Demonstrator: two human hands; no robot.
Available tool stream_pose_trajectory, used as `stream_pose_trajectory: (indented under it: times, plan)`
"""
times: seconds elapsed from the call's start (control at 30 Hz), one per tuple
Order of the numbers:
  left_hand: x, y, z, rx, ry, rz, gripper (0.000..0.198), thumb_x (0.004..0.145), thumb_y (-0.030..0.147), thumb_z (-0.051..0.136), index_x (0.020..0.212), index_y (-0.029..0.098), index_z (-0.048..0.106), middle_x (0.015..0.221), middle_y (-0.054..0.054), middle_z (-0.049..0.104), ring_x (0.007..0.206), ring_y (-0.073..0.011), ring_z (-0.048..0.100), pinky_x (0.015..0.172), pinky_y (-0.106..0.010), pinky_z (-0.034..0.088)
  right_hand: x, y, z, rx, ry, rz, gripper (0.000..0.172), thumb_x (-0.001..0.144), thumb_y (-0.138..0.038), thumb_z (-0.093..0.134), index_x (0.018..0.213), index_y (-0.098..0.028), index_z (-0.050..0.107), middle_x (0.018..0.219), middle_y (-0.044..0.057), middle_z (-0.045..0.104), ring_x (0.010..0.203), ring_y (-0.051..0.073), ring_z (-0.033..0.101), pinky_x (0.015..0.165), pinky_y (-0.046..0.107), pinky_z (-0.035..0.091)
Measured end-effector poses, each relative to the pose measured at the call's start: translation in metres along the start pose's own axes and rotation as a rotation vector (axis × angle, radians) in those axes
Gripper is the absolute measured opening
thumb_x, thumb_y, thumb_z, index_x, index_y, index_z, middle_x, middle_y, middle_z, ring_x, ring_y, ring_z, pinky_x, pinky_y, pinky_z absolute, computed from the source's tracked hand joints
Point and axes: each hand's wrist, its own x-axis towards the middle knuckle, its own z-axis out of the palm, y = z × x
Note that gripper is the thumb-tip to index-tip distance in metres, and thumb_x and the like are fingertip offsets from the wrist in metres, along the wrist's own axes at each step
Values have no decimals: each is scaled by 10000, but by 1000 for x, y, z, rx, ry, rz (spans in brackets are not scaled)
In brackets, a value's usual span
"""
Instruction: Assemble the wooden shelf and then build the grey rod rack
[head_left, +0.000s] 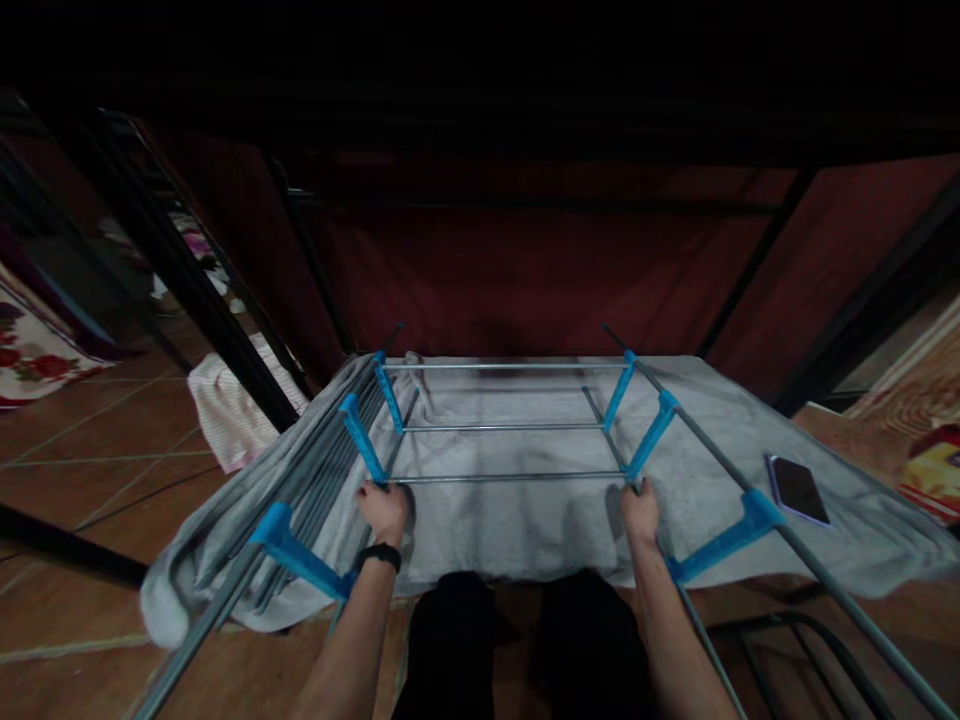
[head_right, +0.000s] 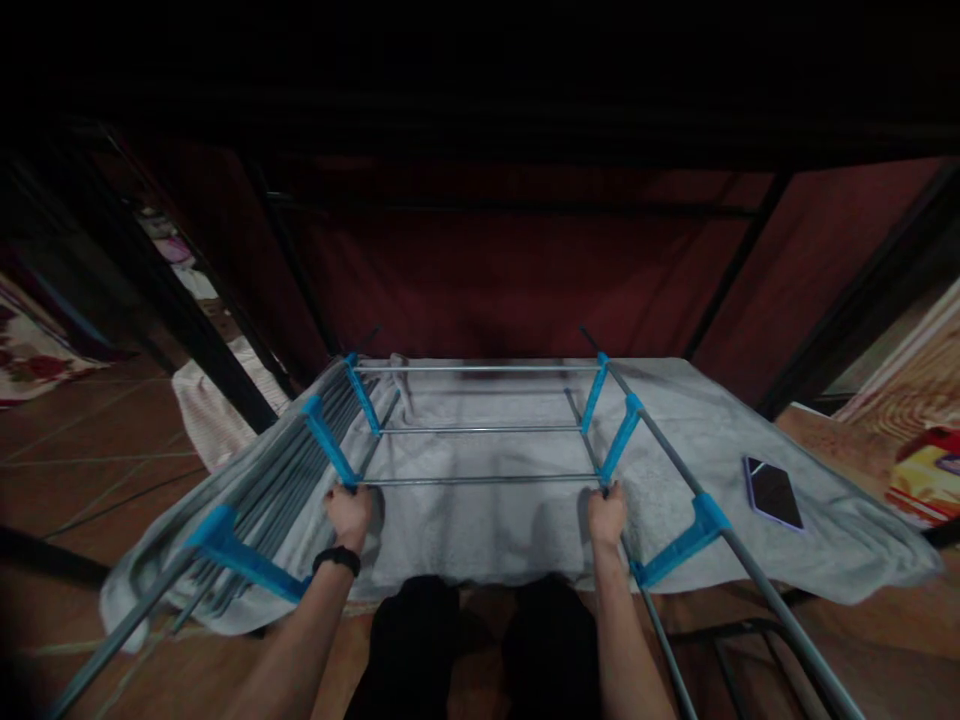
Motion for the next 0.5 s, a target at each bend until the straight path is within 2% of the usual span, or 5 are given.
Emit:
stream_pose_trajectory:
  times: [0.1,0.2,0.27,0.4,0.5]
  plan:
    - [-37,6,-13,-73,16,44,482,814,211,529,1264,49,467,1295,-255,472,1264,-337,464,1029,-417,401,-53,-5,5,49,7,-43,660,732,-300,450,1338,-38,473,1400,220,476,1328,335,417,1074,410,360]
    - [-98,13,-33,-258,-34,257,514,839,259,511,1316,71,469,1393,-240,395,1345,-331,392,1108,-434,348,-123,-10,1,205,-123,-181,615,730,-305,452,1309,-114,536,1419,156,480,1346,284,416,1079,411,384]
    - [-144,19,-57,-357,-110,390,492,853,302,502,1305,108,505,1383,-207,429,1349,-312,401,1123,-447,346,-164,-19,-14,274,-223,-237,575,747,-300,475,1298,-164,569,1424,124,489,1342,257,431,1095,408,373]
    - [-222,26,-134,-382,-345,606,470,888,361,485,1338,234,534,1441,-108,457,1351,-252,428,1115,-432,380,-201,-55,-87,373,-396,-317,487,810,-300,504,1280,-224,607,1390,79,545,1315,226,471,1113,410,355]
    - [-240,22,-205,-339,-399,706,469,839,409,536,1303,361,590,1448,-15,490,1325,-262,470,1094,-431,412,-194,-87,-167,363,-387,-373,422,852,-348,527,1251,-258,631,1380,54,562,1304,240,486,1115,438,352]
